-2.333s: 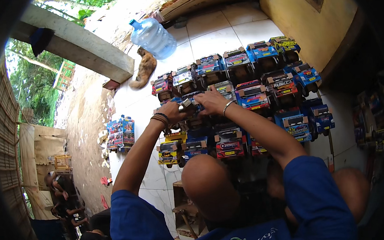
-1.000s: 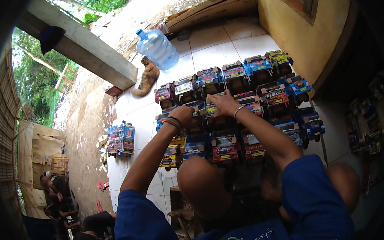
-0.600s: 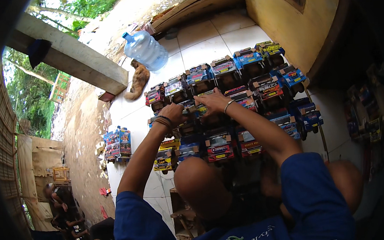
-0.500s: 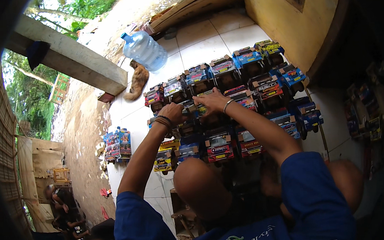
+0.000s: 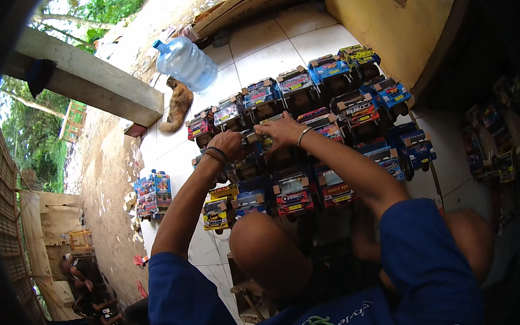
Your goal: The person sits on the floor and assembles small wooden toy trucks. They use a hammer to drive nails into the wooden bodies and then use pliers to attach wheels to the axles. The person works on multiple trucks one by one, placing finished units on a nearby stack.
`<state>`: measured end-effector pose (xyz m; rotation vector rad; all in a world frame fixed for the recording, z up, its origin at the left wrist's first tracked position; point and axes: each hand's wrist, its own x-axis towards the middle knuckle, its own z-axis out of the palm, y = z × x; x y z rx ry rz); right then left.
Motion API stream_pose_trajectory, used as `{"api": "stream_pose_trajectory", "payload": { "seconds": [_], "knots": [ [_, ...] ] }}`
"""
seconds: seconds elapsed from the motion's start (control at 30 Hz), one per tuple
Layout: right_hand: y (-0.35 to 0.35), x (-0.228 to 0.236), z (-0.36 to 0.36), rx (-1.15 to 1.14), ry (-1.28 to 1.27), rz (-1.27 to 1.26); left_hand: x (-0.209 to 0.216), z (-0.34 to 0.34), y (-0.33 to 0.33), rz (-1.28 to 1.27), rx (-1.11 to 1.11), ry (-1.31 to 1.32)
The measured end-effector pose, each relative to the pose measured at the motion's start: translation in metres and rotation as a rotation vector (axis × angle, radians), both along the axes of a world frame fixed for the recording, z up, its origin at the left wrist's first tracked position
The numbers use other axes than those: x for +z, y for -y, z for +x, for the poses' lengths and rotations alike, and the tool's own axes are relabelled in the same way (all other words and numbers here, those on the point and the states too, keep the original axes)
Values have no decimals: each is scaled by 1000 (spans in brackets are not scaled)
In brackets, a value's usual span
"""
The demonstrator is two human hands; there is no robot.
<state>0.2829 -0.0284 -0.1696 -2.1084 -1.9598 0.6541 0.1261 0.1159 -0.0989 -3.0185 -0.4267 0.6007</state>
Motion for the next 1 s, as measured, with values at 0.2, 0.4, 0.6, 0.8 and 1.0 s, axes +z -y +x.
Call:
{"api": "stream_pose_trajectory", "payload": {
  "seconds": [0.2, 0.4, 0.6, 0.8, 1.0],
  "knots": [
    [-4, -4, 1, -12, -4, 1, 0, 2, -2, -14, -13, 28],
    [-9, -16, -1, 10, 95, 3, -7, -2, -5, -48, -35, 96],
    [3, 23, 8, 65, 227, 41, 14, 0, -13, 20, -131, 7],
    [67, 117, 72, 468, 706, -141, 48, -9, -12, -63, -89, 72],
    [121, 126, 87, 484, 679, -113, 39, 11, 16, -89, -133, -13]
  ]
}}
